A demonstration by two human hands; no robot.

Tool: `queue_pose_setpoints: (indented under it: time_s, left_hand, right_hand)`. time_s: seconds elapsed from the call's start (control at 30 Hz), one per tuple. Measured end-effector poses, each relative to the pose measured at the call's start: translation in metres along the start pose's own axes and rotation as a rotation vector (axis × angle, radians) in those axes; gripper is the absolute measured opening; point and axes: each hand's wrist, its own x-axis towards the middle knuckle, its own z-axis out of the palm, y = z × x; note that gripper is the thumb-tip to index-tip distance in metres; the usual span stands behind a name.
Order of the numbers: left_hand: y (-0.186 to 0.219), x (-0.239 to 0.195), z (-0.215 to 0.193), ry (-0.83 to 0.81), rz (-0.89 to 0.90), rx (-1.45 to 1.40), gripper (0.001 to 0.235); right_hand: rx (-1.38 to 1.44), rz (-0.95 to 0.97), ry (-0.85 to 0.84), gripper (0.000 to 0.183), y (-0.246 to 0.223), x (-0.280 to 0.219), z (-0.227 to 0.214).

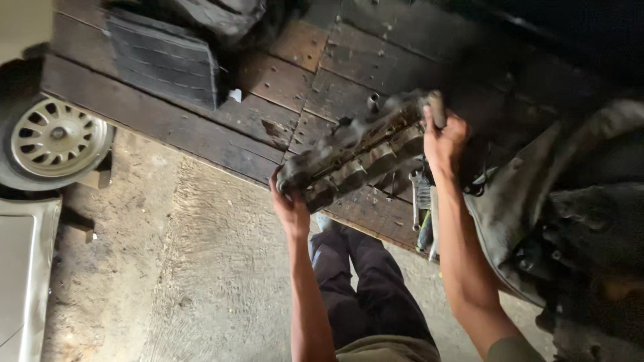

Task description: The person repeatedly strikes a metal engine valve cover with a wooden stick to dislodge debris, then flips and repositions the part to continue cleaning different surfaces.

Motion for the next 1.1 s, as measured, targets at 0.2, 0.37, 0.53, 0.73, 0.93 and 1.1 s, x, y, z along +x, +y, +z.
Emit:
queue_pose_setpoints:
  time_s: [0.2, 0.37, 0.53, 0.73, 0.93, 1.1]
  left_hand:
    - [0.094, -0.022, -0.014, 0.158, 0.310, -0.002, 0.042]
    - [0.174, -0.028, -0.057, 0.129, 0.496, -0.147, 0.063]
    - [0.241, -0.054, -0.105, -0.160, 0.703, -0.372, 0.064]
    - [0.300, -0.097, -0.160, -0.615, 0.960, -0.214, 0.036]
    - [0.328, -0.145, -0.175, -0.810, 1.138, -0.225, 0.057]
    - [0.331, -0.171, -0.156, -0.424, 1.079, -0.243, 0.086]
  right_hand:
    - [1.174, 0.321, 0.124, 0.007, -0.017, -0.022, -0.058]
    - [1.938, 0.466, -0.248, 0.014, -0.054, -0.053, -0.154]
    - [1.615, 0.774, -0.237, 0.022, -0.126, -0.105, -0.236]
    - [1.203, 1.051, -0.271, 0.039, -0.089, -0.202, -0.233]
    - [1.437, 0.960, -0.297, 0.042, -0.049, -0.306, -0.230]
    - [1.533, 0.765, -0.006, 0.049, -0.051, -0.354, -0.270]
